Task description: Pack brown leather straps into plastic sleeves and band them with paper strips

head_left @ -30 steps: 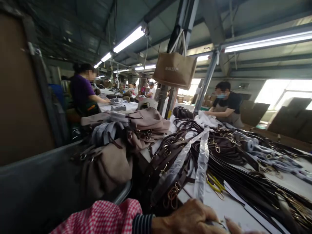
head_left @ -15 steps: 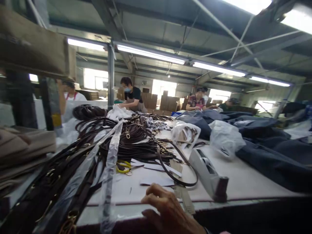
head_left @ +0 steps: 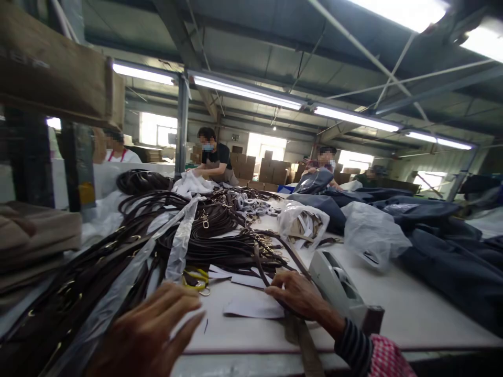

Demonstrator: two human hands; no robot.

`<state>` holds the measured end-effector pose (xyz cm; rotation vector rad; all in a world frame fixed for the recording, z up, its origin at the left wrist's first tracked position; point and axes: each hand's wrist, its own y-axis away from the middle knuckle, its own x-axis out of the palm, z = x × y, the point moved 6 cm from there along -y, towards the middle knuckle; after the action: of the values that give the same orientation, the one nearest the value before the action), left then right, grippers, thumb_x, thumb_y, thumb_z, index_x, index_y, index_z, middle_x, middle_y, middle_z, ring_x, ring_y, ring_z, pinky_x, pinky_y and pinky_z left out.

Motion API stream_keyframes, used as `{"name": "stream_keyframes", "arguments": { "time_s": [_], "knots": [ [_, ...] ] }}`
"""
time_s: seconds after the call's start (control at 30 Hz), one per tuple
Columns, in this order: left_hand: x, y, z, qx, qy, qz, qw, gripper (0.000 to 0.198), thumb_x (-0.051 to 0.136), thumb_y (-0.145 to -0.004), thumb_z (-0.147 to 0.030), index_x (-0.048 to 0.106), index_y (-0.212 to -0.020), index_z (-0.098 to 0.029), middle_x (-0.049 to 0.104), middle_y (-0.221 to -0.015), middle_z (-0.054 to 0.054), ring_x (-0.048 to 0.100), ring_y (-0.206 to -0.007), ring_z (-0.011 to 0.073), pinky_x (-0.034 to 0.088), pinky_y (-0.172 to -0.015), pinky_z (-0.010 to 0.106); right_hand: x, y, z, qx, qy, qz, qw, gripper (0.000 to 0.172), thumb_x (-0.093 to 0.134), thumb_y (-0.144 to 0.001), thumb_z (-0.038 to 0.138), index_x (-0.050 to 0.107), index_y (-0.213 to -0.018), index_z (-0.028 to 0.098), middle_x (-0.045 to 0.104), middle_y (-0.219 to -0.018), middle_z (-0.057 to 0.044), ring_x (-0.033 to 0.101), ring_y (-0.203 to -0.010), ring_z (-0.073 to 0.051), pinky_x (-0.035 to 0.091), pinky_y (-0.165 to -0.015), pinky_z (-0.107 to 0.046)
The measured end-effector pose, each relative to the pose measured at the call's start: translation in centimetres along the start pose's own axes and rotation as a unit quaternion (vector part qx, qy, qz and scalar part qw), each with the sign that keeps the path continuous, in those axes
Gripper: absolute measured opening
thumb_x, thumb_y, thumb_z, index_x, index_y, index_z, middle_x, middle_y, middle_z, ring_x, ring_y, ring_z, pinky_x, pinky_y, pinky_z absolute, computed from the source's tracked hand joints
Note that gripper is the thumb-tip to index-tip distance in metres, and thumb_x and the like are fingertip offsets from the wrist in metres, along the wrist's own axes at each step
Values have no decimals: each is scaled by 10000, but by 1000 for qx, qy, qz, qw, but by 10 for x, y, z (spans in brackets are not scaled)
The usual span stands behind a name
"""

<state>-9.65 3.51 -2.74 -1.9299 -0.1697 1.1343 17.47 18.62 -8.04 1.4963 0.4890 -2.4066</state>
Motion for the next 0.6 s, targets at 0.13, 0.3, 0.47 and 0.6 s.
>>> {"name": "stream_keyframes", "arguments": {
  "time_s": [0.13, 0.3, 0.47, 0.6],
  "knots": [
    [75, -56, 3, -20, 19, 174, 984, 125, 600, -962, -142, 663, -970, -249, 703, -1029, 9, 652, -1003, 220, 557, -883, 344, 11, -19, 11, -13, -31, -13, 999, 165, 647, -839, 266, 649, -709, 164, 663, -768, -27, 592, -779, -183, 385, -712, -287],
    [130, -126, 22, 0, 89, 191, 978, 434, 687, -818, -106, 628, -1219, -261, 632, -1347, 48, 532, -1266, 256, 490, -1034, 365, -29, -32, 43, -99, -254, 70, 960, 224, 550, -925, 365, 562, -793, 185, 609, -743, 0, 570, -636, -140, 444, -604, -250],
    [112, -178, 73, -103, 140, 142, 974, 189, 538, -899, -218, 632, -736, -196, 661, -732, 17, 619, -747, 206, 504, -756, 321, -97, -43, 50, -114, -221, 85, 965, 269, 687, -885, 442, 671, -926, 177, 565, -668, 40, 452, -518, -95, 336, -509, -220],
    [34, -193, 119, -213, 193, 4, 958, 311, 458, -977, -330, 575, -754, -147, 646, -722, 23, 637, -758, 180, 544, -755, 310, -146, -61, 3, -15, 16, -151, 988, 120, 688, -881, 288, 682, -816, 187, 611, -770, 4, 567, -746, -153, 407, -709, -257]
  ]
}}
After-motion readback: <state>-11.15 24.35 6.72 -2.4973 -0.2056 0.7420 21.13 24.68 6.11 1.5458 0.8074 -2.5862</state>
